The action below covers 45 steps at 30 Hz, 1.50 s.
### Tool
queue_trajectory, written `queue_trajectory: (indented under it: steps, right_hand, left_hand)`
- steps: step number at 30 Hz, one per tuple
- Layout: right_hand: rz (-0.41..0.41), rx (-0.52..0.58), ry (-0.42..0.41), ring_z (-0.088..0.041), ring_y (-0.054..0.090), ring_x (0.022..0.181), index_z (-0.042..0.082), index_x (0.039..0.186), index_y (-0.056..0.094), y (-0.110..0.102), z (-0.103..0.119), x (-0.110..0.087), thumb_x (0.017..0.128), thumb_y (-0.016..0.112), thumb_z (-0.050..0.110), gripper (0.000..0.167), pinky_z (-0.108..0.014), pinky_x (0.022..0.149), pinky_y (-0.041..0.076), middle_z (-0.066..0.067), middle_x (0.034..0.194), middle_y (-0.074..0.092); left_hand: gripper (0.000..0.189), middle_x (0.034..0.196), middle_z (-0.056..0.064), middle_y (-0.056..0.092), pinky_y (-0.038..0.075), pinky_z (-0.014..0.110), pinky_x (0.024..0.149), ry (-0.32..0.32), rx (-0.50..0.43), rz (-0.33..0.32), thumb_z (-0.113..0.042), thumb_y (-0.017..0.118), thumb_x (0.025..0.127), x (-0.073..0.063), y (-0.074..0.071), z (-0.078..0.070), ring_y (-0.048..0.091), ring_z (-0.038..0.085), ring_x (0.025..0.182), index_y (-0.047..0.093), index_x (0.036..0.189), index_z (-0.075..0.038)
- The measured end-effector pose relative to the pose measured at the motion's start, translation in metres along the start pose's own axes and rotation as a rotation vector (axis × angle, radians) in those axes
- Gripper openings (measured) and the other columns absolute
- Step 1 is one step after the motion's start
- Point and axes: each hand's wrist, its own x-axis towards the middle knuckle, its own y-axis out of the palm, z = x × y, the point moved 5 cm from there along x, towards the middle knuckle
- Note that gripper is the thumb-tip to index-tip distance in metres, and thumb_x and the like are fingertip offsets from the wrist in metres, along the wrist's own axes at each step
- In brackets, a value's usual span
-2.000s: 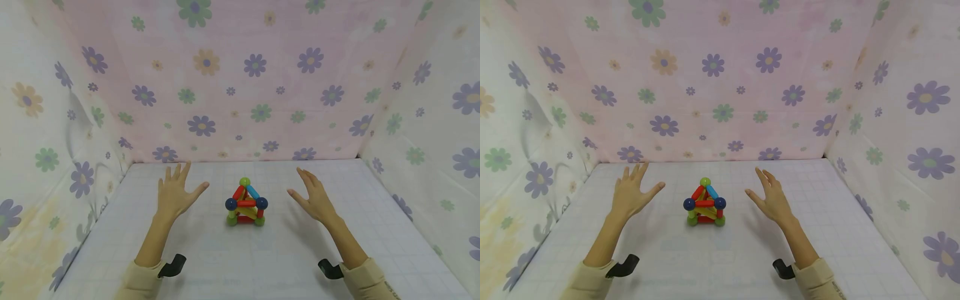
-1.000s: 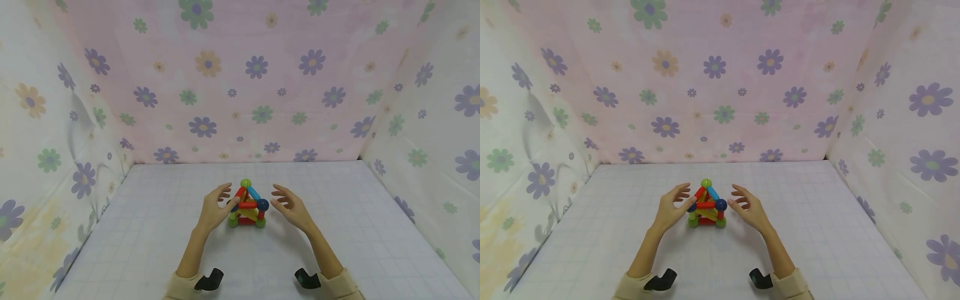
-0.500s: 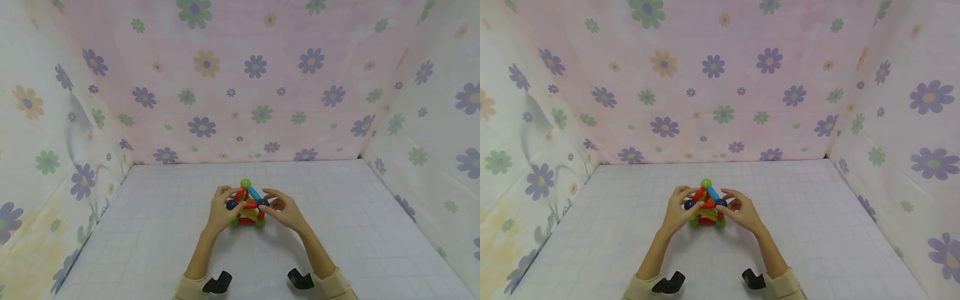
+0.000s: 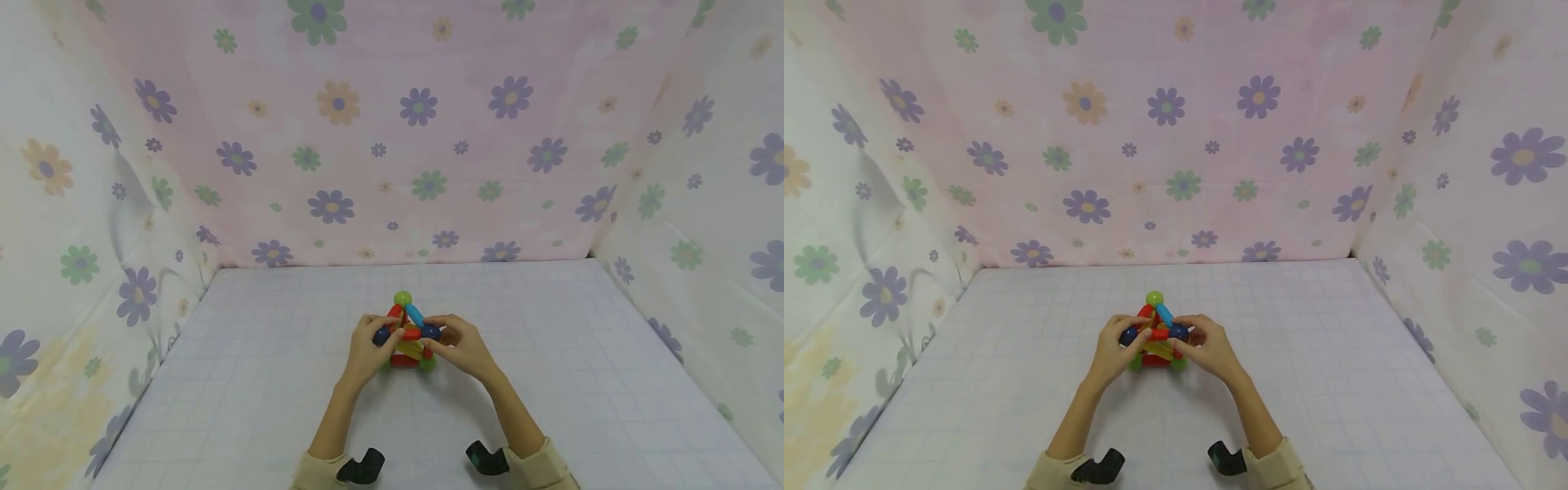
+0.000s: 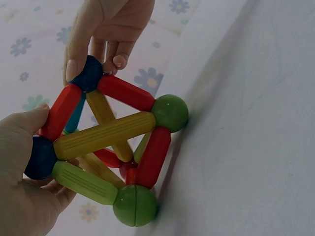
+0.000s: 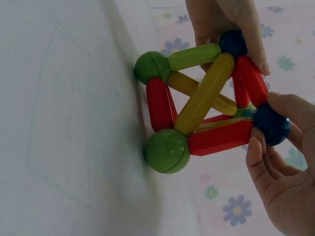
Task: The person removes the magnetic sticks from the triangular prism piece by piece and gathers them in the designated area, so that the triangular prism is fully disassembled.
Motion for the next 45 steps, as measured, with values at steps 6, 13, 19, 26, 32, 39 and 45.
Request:
queue_trajectory:
  steps: [6, 13, 19, 26, 32, 39, 45]
  right_hand:
    - [-0.035, -0.02, -0.01, -0.02, 0.058, 0.067, -0.012, 0.105, 0.062, 0.0, 0.002, 0.0, 0.078, 0.071, -0.004, 0.03, -0.026, 0.063, 0.052, -0.022, 0.093, 0.066]
    - [-0.084, -0.03, -0.027, -0.02, 0.057, 0.063, -0.013, 0.102, 0.063, 0.0, 0.001, -0.002, 0.075, 0.073, -0.005, 0.03, -0.026, 0.06, 0.053, -0.022, 0.091, 0.066]
    - [-0.119, -0.055, -0.099, -0.025, 0.059, 0.062, -0.014, 0.1, 0.062, 0.002, 0.005, -0.003, 0.072, 0.075, -0.008, 0.032, -0.036, 0.058, 0.055, -0.024, 0.09, 0.065]
    - [-0.157, -0.103, -0.133, -0.014, 0.055, 0.058, -0.006, 0.1, 0.067, 0.008, -0.019, -0.003, 0.072, 0.077, -0.003, 0.03, -0.025, 0.054, 0.052, -0.015, 0.08, 0.062]
    - [-0.173, -0.11, -0.149, -0.01, 0.055, 0.059, -0.002, 0.1, 0.068, 0.011, -0.03, -0.003, 0.073, 0.076, 0.0, 0.028, -0.022, 0.053, 0.051, -0.011, 0.081, 0.062]
    - [-0.173, -0.166, -0.146, -0.01, 0.052, 0.058, -0.004, 0.098, 0.065, 0.013, -0.025, -0.002, 0.072, 0.072, -0.001, 0.027, -0.021, 0.052, 0.048, -0.011, 0.083, 0.065]
    - [-0.143, -0.224, -0.125, -0.013, 0.052, 0.058, -0.005, 0.098, 0.063, 0.015, -0.024, 0.0, 0.072, 0.07, -0.001, 0.028, -0.018, 0.052, 0.046, -0.008, 0.078, 0.063]
  left_hand:
    - [0.017, 0.095, 0.007, 0.066, 0.05, 0.034, 0.081, -0.006, -0.054, 0.033, -0.019, 0.067, 0.088, 0.0, 0.003, 0.002, 0.058, 0.02, 0.09, 0.068, 0.098, -0.004]
    - [0.014, 0.097, 0.013, 0.067, 0.049, 0.043, 0.084, -0.058, -0.08, 0.072, -0.01, 0.068, 0.085, -0.001, 0.001, -0.011, 0.059, 0.028, 0.093, 0.065, 0.096, -0.001]
    - [0.018, 0.101, 0.017, 0.066, 0.044, 0.051, 0.092, -0.081, -0.129, 0.114, -0.007, 0.067, 0.086, -0.003, -0.008, -0.032, 0.058, 0.033, 0.101, 0.065, 0.1, 0.003]
    - [0.019, 0.099, 0.017, 0.065, 0.046, 0.041, 0.085, -0.092, -0.138, 0.125, -0.007, 0.067, 0.085, -0.003, -0.009, -0.033, 0.057, 0.034, 0.097, 0.067, 0.102, 0.002]
    - [0.018, 0.101, 0.017, 0.065, 0.046, 0.042, 0.086, -0.091, -0.153, 0.13, -0.007, 0.068, 0.085, -0.003, -0.008, -0.032, 0.057, 0.032, 0.098, 0.067, 0.1, 0.002]
    - [0.016, 0.104, 0.017, 0.065, 0.047, 0.044, 0.087, -0.11, -0.163, 0.127, -0.007, 0.067, 0.085, -0.003, -0.008, -0.032, 0.057, 0.03, 0.1, 0.067, 0.099, 0.002]
    - [0.016, 0.103, 0.017, 0.064, 0.048, 0.037, 0.083, -0.111, -0.159, 0.131, -0.007, 0.067, 0.086, -0.004, -0.008, -0.033, 0.058, 0.032, 0.098, 0.067, 0.099, 0.002]
